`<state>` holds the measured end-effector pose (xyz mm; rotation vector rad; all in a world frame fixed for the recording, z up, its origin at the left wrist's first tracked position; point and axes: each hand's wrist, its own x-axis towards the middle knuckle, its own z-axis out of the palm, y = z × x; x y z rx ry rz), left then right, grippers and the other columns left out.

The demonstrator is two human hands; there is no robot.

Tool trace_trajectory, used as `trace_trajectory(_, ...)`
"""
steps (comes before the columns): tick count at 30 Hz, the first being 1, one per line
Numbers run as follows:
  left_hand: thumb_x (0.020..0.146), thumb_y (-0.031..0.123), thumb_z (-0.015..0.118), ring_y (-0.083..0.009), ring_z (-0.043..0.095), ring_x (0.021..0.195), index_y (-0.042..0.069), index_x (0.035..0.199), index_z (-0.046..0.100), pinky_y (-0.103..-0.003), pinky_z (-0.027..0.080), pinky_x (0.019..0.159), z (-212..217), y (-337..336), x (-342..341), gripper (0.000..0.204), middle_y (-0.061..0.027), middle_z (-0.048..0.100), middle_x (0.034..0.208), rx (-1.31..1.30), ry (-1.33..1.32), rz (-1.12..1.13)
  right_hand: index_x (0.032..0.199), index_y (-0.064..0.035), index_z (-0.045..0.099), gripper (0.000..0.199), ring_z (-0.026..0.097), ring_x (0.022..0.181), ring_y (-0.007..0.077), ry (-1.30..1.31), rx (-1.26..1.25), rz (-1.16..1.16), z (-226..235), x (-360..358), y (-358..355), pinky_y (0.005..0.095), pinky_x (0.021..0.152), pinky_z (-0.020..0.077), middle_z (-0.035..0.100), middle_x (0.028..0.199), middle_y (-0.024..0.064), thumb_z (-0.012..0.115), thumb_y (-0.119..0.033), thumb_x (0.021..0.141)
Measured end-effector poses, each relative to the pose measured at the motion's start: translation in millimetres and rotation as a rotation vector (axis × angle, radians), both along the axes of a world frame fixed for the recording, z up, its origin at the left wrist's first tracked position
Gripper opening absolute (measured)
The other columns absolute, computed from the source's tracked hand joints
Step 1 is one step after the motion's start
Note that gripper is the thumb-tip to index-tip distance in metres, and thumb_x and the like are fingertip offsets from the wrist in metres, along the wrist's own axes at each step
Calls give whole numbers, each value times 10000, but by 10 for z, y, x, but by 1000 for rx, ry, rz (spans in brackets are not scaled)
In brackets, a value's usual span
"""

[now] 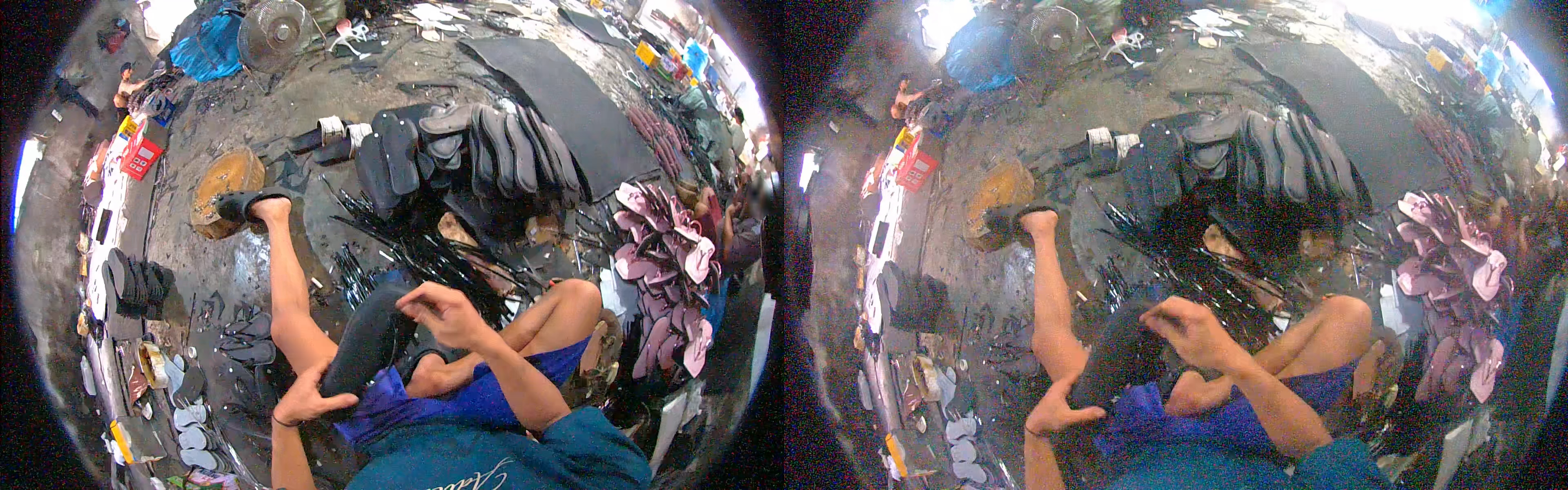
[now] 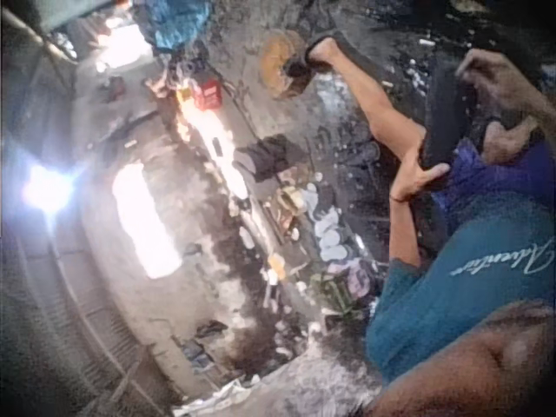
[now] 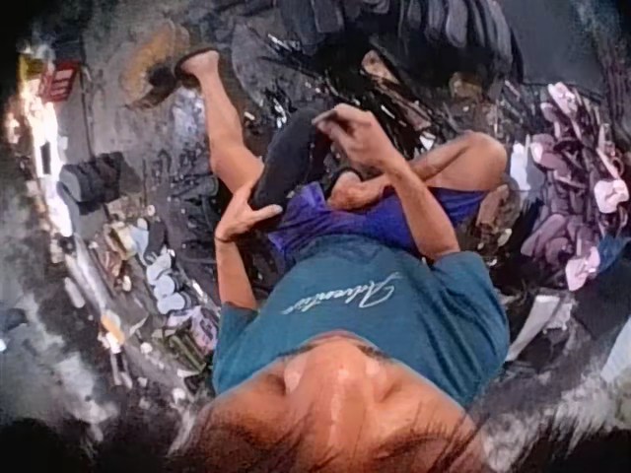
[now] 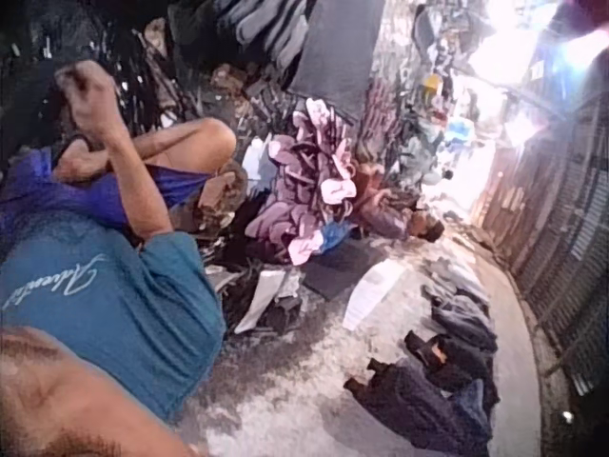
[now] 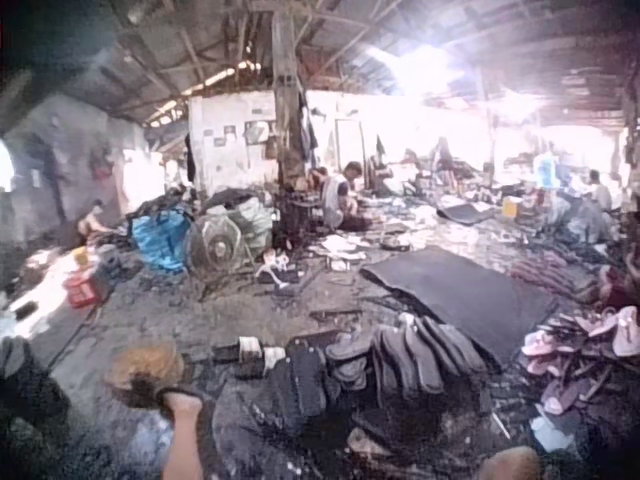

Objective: The person sits on the ground and assembles black sandals by threading straps through holes in the soles. They repeatedly pick up straps, thread them through the sole, and adjust the fit, working on multiple sandals in a cluttered outdoor area.

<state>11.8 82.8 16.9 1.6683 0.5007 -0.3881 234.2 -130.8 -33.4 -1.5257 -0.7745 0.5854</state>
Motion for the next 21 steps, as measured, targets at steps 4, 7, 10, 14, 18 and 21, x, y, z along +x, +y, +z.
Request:
trace_trajectory(4, 757, 156, 885, -104, 620, 891, 10, 1142, 657, -280, 510, 828, 12, 174, -253, 470, -19, 691, 987, 82, 31, 168, 1120, -1, 653, 252, 648, 866, 143, 582, 160, -293, -172, -4, -70, 288, 811, 535, 680, 1013, 62, 539, -215, 1053)
trace_trajectory(7, 732, 126, 886, -116, 623, 873, 16, 1094, 667, -279, 505, 815, -14, 246, -446, 437, -17, 683, 971, 179, -29, 325, 1243, -29, 603, 308, 645, 972, 213, 1046, 455, -489, -139, 13, -43, 355, 911, 526, 668, 1031, 75, 534, -260, 1051)
trace_trajectory(10, 764, 121, 820, -206, 639, 1011, 23, 1265, 592, -328, 504, 912, -334, 249, -651, 559, -78, 652, 1156, 64, -423, 869, 1329, -64, 565, 332, 609, 816, 132, 1160, 430, -446, -240, -67, -28, 294, 777, 541, 618, 938, 38, 593, -180, 1019)
trace_trajectory(14, 845, 99, 734, -242, 658, 1007, -13, 1170, 627, -362, 534, 885, -330, -128, -417, 360, -116, 657, 1175, -165, -510, 1193, 1214, -90, 654, 282, 574, 710, 136, 339, -61, -76, -196, -592, 160, 258, 628, 470, 600, 931, 51, 672, -78, 934)
trace_trajectory(18, 857, 92, 746, -176, 647, 971, 12, 1095, 659, -349, 510, 906, -98, -585, -172, 265, -67, 695, 1055, 125, -171, 706, 1001, -105, 735, 159, 660, 777, 249, -12, -207, 99, 82, -871, 210, 359, 682, 529, 639, 872, 90, 735, -216, 886)
trace_trajectory(21, 836, 51, 758, -148, 660, 840, 17, 1038, 673, -317, 532, 805, -42, -547, -107, 221, -42, 710, 960, 88, -162, 563, 976, -129, 739, 154, 685, 795, 256, -31, -265, 84, 191, -815, 169, 377, 680, 543, 662, 887, 69, 734, -249, 880)
